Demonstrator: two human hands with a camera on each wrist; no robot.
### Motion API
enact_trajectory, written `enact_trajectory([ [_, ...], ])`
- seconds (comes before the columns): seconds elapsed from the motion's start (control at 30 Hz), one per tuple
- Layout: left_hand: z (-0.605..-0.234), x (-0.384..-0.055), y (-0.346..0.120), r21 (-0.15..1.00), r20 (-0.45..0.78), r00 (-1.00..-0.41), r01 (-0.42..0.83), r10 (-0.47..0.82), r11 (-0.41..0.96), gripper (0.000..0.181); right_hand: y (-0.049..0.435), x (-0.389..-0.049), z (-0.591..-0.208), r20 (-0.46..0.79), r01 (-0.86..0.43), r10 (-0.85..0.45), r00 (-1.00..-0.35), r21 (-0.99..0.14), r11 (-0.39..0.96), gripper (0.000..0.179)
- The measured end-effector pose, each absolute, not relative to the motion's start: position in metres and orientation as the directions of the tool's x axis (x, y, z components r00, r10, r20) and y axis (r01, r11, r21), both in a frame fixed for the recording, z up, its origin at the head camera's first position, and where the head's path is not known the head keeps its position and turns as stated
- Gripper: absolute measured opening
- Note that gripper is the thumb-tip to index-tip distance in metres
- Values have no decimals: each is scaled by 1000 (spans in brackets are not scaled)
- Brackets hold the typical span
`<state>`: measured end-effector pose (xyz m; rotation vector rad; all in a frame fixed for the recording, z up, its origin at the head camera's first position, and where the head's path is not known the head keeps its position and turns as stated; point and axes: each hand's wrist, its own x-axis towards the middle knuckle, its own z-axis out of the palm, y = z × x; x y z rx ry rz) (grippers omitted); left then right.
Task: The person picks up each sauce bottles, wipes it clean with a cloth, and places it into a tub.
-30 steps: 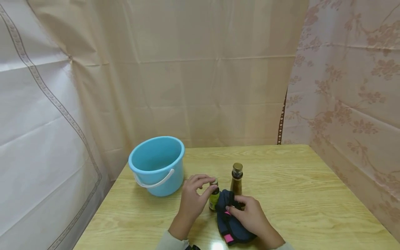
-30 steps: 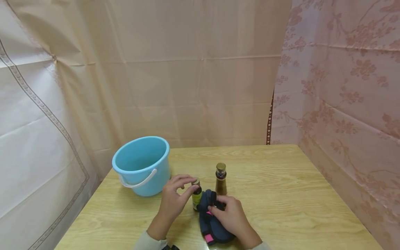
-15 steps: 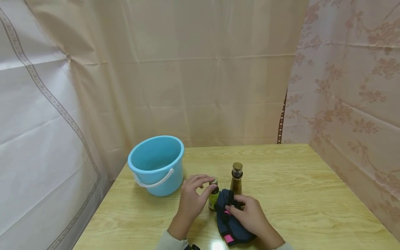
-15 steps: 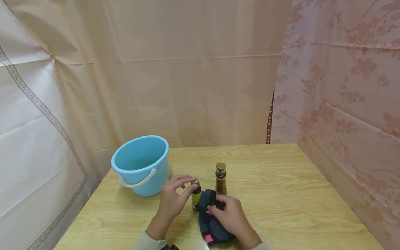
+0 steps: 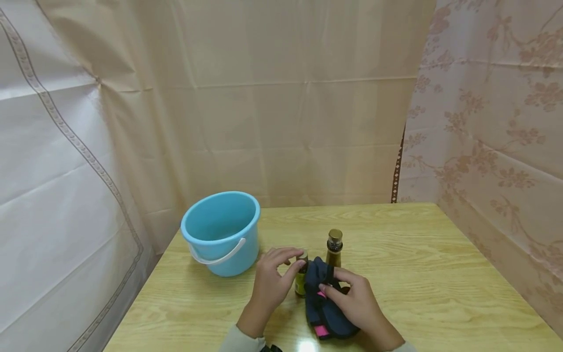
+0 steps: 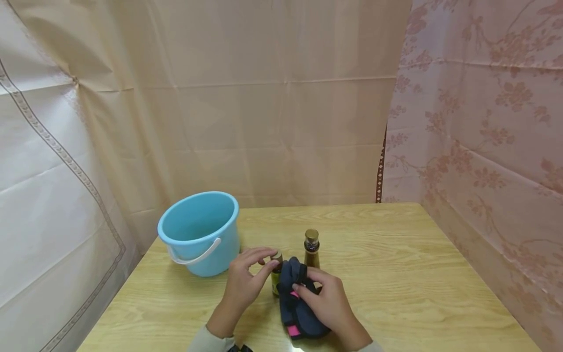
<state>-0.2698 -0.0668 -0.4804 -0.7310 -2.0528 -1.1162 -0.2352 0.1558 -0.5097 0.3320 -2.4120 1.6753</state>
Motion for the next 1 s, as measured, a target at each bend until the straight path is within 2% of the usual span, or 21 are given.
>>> enact_trajectory([
  [0.2,-480,-270,-67,466,784,-599,741,161,483,20,156,-235,-508,317,-329,-89,-944,-904,273,31],
  [0.43,-478,-266,-67,502,744,-645,713,177,490,22,154,-234,-507,385,-393,-83,-919,-876,279,32],
  [0.77,-479,-267,-67,511,734,-654,710,184,484,23,153,-234,-510,500,-508,-97,-860,-828,237,30],
  [1.0,-482,-269,-66,485,753,-635,713,173,506,21,152,-234,-510,457,-464,-86,-885,-854,233,31],
])
